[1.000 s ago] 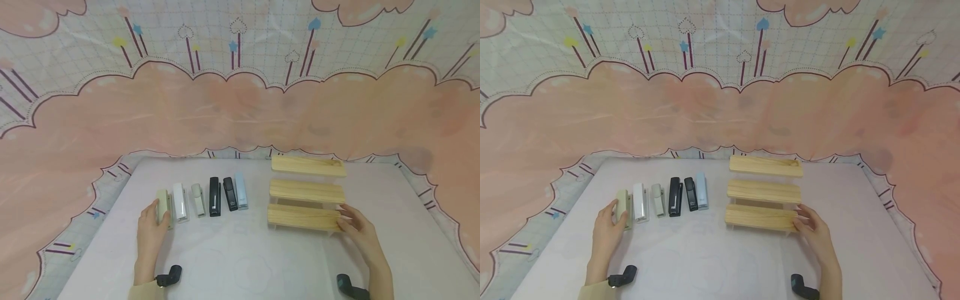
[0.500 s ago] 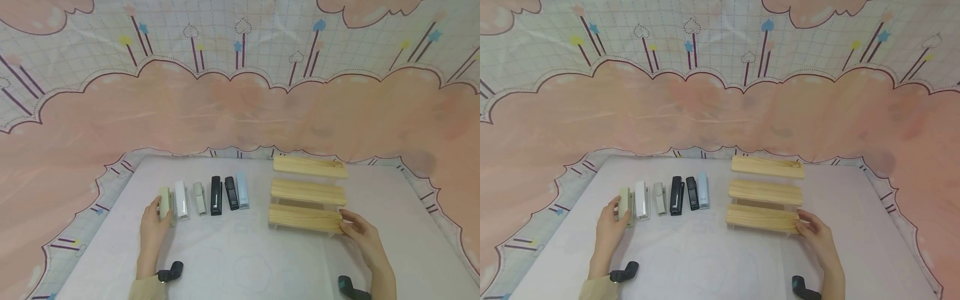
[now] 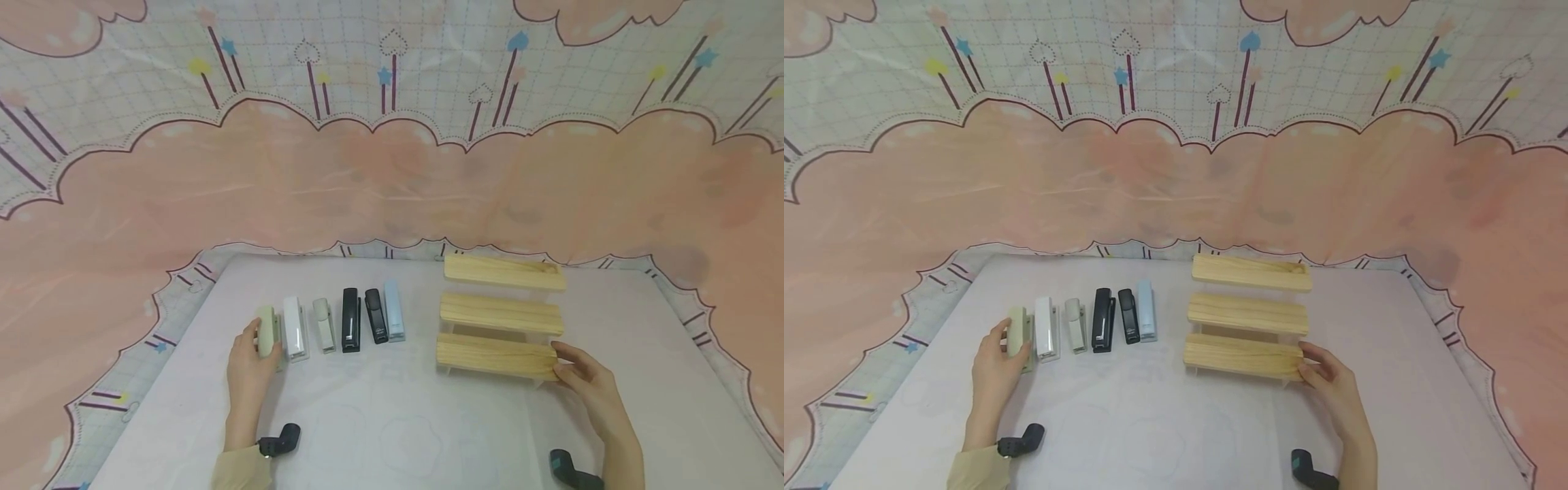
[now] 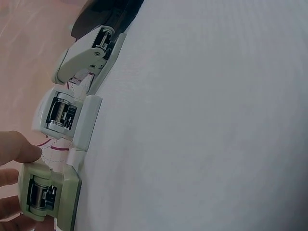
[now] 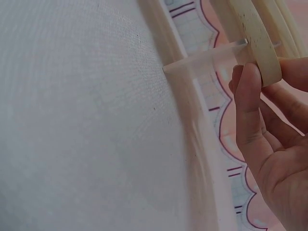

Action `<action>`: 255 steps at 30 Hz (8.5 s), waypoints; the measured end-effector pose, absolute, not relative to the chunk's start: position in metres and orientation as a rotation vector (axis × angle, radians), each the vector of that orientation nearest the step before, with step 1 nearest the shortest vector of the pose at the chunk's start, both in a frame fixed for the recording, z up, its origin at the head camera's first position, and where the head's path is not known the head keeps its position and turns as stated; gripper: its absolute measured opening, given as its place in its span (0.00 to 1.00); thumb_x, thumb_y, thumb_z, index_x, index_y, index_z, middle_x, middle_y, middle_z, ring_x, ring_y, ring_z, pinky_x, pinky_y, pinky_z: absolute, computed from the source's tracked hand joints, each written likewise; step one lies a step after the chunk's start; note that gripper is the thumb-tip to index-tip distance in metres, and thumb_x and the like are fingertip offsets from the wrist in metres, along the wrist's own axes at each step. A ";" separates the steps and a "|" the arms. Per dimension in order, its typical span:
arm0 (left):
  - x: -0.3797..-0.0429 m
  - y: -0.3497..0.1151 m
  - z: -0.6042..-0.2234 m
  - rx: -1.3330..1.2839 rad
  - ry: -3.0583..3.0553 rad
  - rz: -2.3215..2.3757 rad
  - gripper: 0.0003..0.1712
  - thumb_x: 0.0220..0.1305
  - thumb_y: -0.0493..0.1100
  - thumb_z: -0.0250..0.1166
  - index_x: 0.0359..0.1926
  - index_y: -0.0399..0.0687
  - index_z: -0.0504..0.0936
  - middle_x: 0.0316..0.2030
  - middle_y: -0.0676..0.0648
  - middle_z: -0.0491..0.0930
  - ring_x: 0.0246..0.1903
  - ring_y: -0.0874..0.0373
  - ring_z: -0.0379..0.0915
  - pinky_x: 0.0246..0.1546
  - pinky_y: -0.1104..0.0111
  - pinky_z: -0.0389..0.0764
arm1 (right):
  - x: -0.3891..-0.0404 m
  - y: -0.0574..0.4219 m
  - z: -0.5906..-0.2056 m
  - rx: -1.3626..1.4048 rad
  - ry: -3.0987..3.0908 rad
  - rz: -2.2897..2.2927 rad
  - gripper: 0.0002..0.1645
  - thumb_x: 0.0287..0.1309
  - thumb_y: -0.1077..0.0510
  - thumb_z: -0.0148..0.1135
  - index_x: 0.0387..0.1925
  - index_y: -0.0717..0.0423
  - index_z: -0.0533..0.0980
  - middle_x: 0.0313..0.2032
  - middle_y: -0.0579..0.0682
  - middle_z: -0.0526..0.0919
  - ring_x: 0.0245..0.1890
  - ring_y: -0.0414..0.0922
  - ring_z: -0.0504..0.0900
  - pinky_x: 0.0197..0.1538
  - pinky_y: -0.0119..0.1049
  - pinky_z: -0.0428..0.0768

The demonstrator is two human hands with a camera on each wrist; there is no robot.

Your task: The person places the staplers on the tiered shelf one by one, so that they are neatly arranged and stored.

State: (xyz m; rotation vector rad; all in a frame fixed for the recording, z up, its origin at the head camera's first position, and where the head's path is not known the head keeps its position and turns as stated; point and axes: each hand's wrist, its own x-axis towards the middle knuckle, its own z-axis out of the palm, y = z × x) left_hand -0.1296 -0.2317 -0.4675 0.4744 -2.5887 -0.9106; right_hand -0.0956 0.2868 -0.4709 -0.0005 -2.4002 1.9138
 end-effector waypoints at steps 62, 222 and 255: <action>-0.137 -0.239 -0.424 0.363 -2.487 -0.840 0.28 0.55 0.30 0.57 0.61 0.37 0.73 0.51 0.27 0.75 0.49 0.32 0.70 0.50 0.39 0.68 | -0.095 0.286 -0.473 0.011 -2.351 1.991 0.26 0.63 0.65 0.56 0.60 0.75 0.65 0.46 0.29 0.77 0.41 0.27 0.79 0.41 0.22 0.81; -0.250 0.123 -0.358 -1.214 -2.629 -0.654 0.26 0.70 0.38 0.51 0.68 0.58 0.68 0.64 0.53 0.73 0.65 0.59 0.66 0.70 0.64 0.61 | -0.098 0.290 -0.469 -0.046 -2.482 1.901 0.29 0.65 0.59 0.56 0.62 0.70 0.65 0.45 0.27 0.75 0.42 0.26 0.80 0.43 0.26 0.82; -0.247 0.102 -0.354 -1.019 -2.606 -0.715 0.24 0.72 0.50 0.49 0.66 0.54 0.69 0.63 0.51 0.73 0.64 0.55 0.67 0.64 0.62 0.69 | -0.098 0.290 -0.469 -0.074 -2.494 1.904 0.29 0.65 0.58 0.57 0.63 0.68 0.66 0.47 0.32 0.73 0.43 0.27 0.80 0.44 0.26 0.82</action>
